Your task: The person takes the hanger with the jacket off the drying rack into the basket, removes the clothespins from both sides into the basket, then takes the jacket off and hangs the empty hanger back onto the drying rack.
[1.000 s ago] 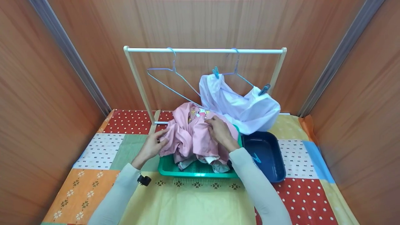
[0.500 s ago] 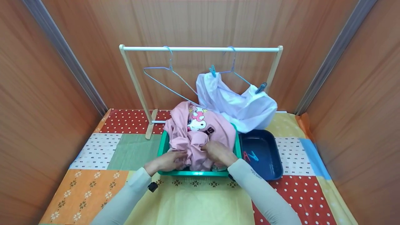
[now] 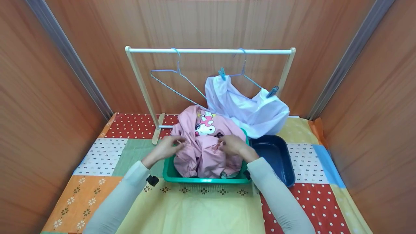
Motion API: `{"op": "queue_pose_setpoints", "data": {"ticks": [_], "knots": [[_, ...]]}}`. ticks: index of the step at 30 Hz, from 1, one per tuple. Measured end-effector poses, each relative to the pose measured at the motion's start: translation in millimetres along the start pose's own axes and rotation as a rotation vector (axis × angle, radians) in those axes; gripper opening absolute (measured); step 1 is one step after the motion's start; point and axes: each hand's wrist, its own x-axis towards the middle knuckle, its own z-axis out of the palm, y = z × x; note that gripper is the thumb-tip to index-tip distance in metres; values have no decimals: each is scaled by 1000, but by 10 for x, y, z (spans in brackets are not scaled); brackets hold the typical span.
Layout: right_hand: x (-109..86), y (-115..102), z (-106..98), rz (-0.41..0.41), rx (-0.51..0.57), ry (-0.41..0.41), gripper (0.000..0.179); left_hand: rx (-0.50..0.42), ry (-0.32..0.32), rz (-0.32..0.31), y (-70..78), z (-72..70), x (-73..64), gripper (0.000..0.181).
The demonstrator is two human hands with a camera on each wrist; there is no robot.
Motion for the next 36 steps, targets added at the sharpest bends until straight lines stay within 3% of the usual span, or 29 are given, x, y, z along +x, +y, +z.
{"op": "queue_pose_setpoints", "data": {"ticks": [4, 6, 9, 12, 15, 18, 23, 28, 33, 36], "knots": [[78, 141, -50, 40, 35, 176, 28, -7, 176, -68, -85, -41, 161, 32], [129, 206, -41, 64, 44, 260, 29, 2, 232, -79, -132, -27, 232, 37], [204, 310, -28, 97, 37, 372, 30, -4, 251, -101, -204, 19, 339, 46], [275, 407, -26, 135, 25, 450, 32, -29, 219, -163, -274, 56, 425, 57], [347, 489, -41, 175, 19, 461, 36, -59, 186, -245, -327, 71, 498, 65], [406, 540, -69, 233, 35, 403, 43, -95, 164, -328, -354, 70, 562, 68], [475, 612, -82, 296, 55, 308, 52, -151, 180, -437, -363, 99, 647, 57], [496, 660, -28, 281, 58, 307, 41, -142, 217, -444, -358, 169, 694, 42], [520, 660, 10, 220, 44, 415, 27, -126, 302, -418, -339, 197, 722, 30], [542, 641, 8, 228, 60, 452, 25, -104, 337, -388, -322, 192, 732, 21]]}}
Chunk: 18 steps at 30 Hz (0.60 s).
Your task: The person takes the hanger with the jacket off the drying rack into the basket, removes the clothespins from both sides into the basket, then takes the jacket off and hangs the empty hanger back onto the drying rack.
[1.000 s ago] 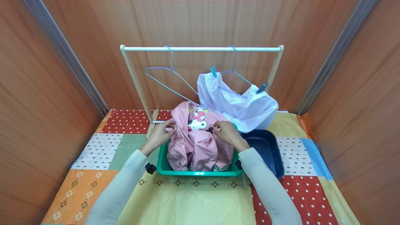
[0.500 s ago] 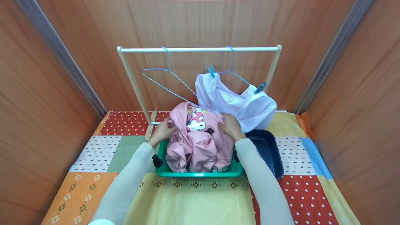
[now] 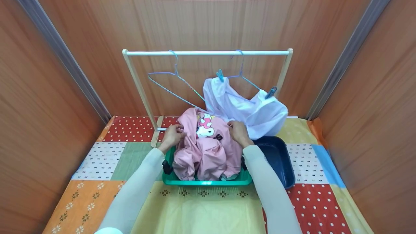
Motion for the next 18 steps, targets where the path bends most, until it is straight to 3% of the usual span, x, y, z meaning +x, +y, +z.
{"op": "queue_pose_setpoints", "data": {"ticks": [6, 10, 13, 15, 18], "knots": [[-17, -115, -19, 38, 93, 76, 22, 13, 54, 91, 37, -41, -40, 15], [-66, -240, -56, 5, 163, 153, 20, -11, 96, 139, 69, -74, -88, 14], [-141, -324, -67, -37, 210, 196, 19, -9, 139, 225, 76, -94, -153, 13], [-209, -368, -68, -66, 231, 213, 18, -21, 135, 287, 78, -118, -216, 12], [-345, -420, -61, -135, 234, 217, 17, -42, 58, 347, 83, -172, -342, 11]]}}
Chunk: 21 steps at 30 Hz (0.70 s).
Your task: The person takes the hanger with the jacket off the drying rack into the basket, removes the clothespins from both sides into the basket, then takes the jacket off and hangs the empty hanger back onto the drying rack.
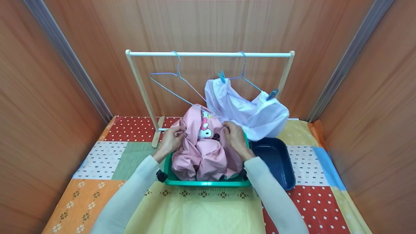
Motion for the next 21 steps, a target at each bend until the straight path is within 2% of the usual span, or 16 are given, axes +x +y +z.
{"op": "queue_pose_setpoints", "data": {"ticks": [3, 6, 11, 14, 18, 21], "knots": [[-148, -66, -14, -89, -34, -57, 15, -26, -142, 26, 53, -60, -115, 11], [-300, -145, -32, -162, -85, -191, 14, -4, -275, 81, 92, -95, -218, 10], [-535, -231, -32, -216, -200, -498, 21, 134, -441, 205, 112, -88, -377, 16], [-638, -247, -12, -236, -249, -728, 18, 243, -563, 251, 109, -52, -472, 24], [-732, -249, 45, -227, -317, -987, 11, 355, -764, 244, 121, 23, -584, 25], [-765, -242, 82, -207, -361, -1056, 15, 390, -863, 220, 148, 67, -629, 23]]}}
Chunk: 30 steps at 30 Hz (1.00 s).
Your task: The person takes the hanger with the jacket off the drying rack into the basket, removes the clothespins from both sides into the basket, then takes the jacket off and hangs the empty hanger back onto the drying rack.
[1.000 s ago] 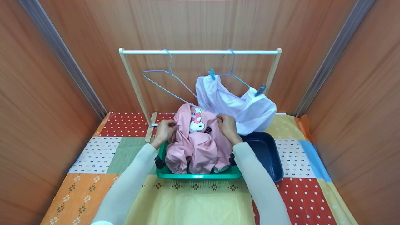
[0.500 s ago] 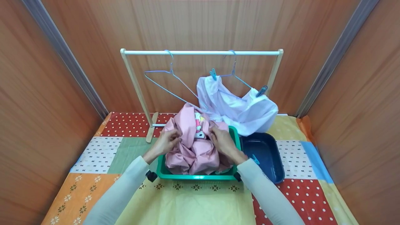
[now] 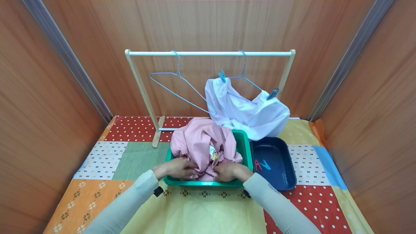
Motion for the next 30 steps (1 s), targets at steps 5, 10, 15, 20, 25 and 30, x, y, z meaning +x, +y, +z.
{"op": "queue_pose_setpoints", "data": {"ticks": [5, 10, 15, 20, 25, 30], "knots": [[-23, 23, -90, -4, 63, 70, 13, -73, 94, 7, -23, -87, -36, 23], [-109, 60, -291, 43, 157, 251, 19, -222, 349, -47, -197, -246, -117, 19], [-84, 142, -446, 99, 198, 483, 31, -304, 616, -154, -425, -325, -86, 25], [87, 223, -515, 170, 298, 676, 48, -414, 713, -306, -673, -283, 7, 49], [340, 251, -583, 249, 368, 673, 68, -517, 596, -390, -833, -209, 20, 68], [583, 254, -651, 301, 464, 621, 84, -572, 450, -354, -883, -171, 35, 76]]}}
